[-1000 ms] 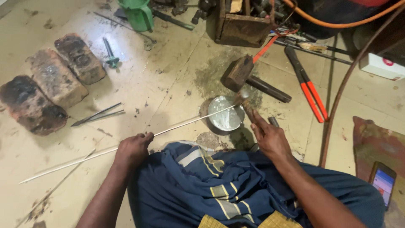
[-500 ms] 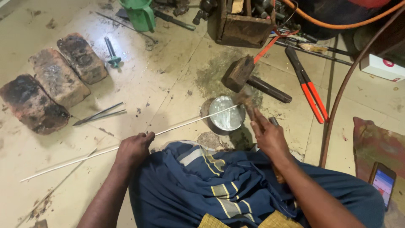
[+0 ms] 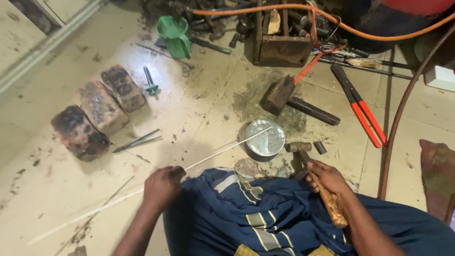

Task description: The person sits on the floor and repeatedly hammers a long, thin metal rod against a small metal container to straighten it. They rotate the rod and hammer different sections along its length.

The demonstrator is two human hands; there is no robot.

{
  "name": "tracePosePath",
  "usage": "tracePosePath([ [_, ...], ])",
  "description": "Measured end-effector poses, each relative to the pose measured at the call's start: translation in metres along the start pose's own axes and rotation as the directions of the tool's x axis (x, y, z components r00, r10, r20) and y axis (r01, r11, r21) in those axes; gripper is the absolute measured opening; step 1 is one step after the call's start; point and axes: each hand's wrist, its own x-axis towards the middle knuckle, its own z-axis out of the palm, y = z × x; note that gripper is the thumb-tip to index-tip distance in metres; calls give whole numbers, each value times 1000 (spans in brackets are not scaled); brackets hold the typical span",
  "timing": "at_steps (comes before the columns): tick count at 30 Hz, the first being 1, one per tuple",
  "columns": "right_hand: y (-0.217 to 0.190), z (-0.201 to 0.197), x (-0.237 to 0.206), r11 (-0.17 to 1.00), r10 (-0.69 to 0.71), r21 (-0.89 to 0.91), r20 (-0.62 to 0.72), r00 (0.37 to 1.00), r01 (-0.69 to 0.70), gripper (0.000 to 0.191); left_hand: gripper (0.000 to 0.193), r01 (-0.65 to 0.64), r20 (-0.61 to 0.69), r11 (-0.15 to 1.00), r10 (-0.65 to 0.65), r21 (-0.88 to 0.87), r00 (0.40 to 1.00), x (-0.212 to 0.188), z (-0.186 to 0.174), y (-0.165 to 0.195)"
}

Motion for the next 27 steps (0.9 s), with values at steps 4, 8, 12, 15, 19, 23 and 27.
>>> tracePosePath([
  [4,-3,14,4,824,-209,-550,-74,975,135,55,10,12,-114,991,-28,-136,993,-12,-29,50],
  [8,-26,59,-49,252,-716,-896,81,693,365,62,11,-167,-302,919,56,-357,952,-7,-73,115],
  [12,-33,117,-139,422,-741,-554,245,625,718,45,18,-202,-234,595,24,-778,972,15,-126,204],
  [15,-42,151,-191,581,-694,-155,418,586,799,48,10,3,-35,226,-164,-974,986,48,-153,275],
  [19,-55,144,-231,897,-442,86,204,873,434,52,16,-199,-190,-23,-202,-980,961,70,-159,313],
  [23,-45,79,-235,866,-468,-176,45,882,468,38,14,-164,-140,-117,-193,-979,971,71,-128,291],
  [27,-11,40,-203,915,-363,-194,-13,932,353,37,18,53,87,-151,-222,-987,971,52,-70,249],
])
